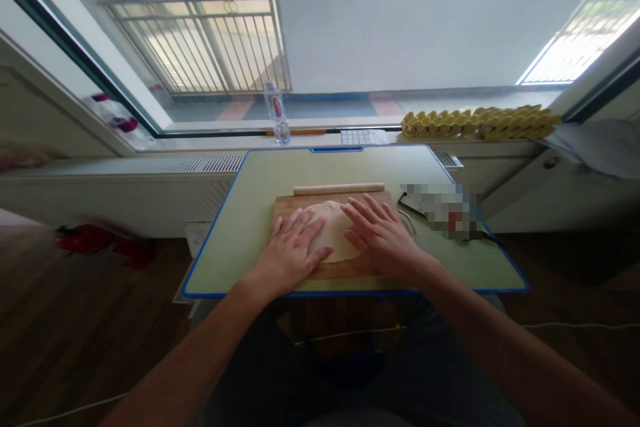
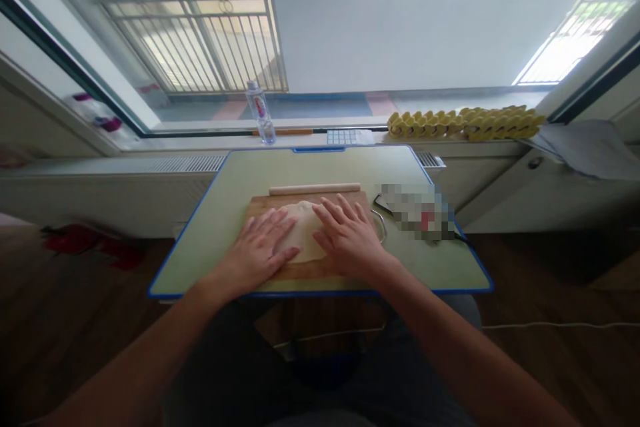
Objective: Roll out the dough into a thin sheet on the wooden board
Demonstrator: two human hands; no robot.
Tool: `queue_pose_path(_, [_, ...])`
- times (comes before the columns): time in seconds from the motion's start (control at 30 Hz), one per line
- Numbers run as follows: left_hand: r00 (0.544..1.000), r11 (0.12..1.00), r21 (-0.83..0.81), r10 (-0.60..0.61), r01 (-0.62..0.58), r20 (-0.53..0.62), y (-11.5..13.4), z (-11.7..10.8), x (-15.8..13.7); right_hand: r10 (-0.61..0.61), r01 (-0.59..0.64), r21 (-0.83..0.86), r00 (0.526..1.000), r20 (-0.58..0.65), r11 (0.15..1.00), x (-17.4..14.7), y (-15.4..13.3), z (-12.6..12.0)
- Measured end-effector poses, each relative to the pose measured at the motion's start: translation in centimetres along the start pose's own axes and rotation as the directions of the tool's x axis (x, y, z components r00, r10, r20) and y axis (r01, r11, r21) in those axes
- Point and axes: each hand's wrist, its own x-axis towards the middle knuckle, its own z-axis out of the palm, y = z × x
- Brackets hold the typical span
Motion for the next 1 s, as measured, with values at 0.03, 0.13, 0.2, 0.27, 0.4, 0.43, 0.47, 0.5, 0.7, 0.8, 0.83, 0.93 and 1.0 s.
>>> queue_pose_path(0.03, [1.000,0.999,0.031,-0.009,0.009,0.008,-0.2,0.1,-0.6,0.005,-0.004,-0.017,0.999,0.047,1.000,0.1,-0.2,0.4])
queue_pose_path(0.13, [0.999,0.993,0.104,-0.050,0.051,-0.008,-1.5,-0.2,-1.8,0.043,-0.039,-0.043,0.994,0.105,0.998,-0.1,-0.1,0.9])
queue_pose_path(0.2, [0.998,0.991,0.123,-0.058,0.058,-0.003,-2.2,-0.6,-2.0,0.067,-0.062,-0.053,0.992,0.108,0.997,-0.4,0.0,0.9])
queue_pose_path(0.27, [0.999,0.991,0.124,-0.046,0.044,0.015,-2.8,-1.0,-1.7,0.094,-0.087,-0.067,0.991,0.100,0.994,-0.8,-0.1,0.9])
queue_pose_path(0.4, [0.999,0.996,0.092,-0.025,0.022,0.032,-3.4,-1.5,-0.2,0.120,-0.113,-0.092,0.991,0.067,0.989,-2.0,-0.5,0.5])
queue_pose_path(0.43, [0.999,0.997,0.075,-0.020,0.017,0.037,-3.6,-1.5,0.3,0.118,-0.113,-0.088,0.991,0.060,0.990,-2.1,-0.5,0.2])
queue_pose_path(0.47, [0.999,0.998,0.056,-0.013,0.011,0.044,-3.8,-1.5,0.8,0.114,-0.110,-0.078,0.992,0.054,0.991,-2.0,-0.4,-0.1])
queue_pose_path(0.5, [0.999,0.999,0.039,-0.006,0.004,0.048,-4.0,-1.4,1.2,0.107,-0.104,-0.061,0.993,0.044,0.993,-1.7,-0.2,-0.5])
queue_pose_path(0.7, [0.999,1.000,0.004,0.006,-0.006,0.037,-5.1,-1.2,3.8,0.121,-0.108,0.112,0.985,-0.122,0.988,6.0,4.3,-1.1])
queue_pose_path(0.8, [0.999,0.999,0.012,0.034,-0.034,0.026,-5.3,-1.5,4.7,0.090,-0.085,0.101,0.995,-0.046,0.991,9.6,7.0,-0.2])
queue_pose_path(0.83, [0.998,0.999,0.009,0.054,-0.054,0.013,-5.3,-1.6,5.0,0.066,-0.063,0.097,0.998,-0.024,0.993,10.4,7.7,0.2])
queue_pose_path(0.93, [0.992,0.993,-0.009,0.113,-0.114,-0.057,-5.3,-2.2,6.5,0.028,-0.026,0.113,0.999,-0.019,0.993,11.1,9.3,0.9])
queue_pose_path(1.0, [0.984,0.989,-0.025,0.140,-0.144,-0.110,-5.3,-2.6,8.1,0.015,-0.012,0.134,1.000,-0.025,0.991,10.9,9.9,1.0])
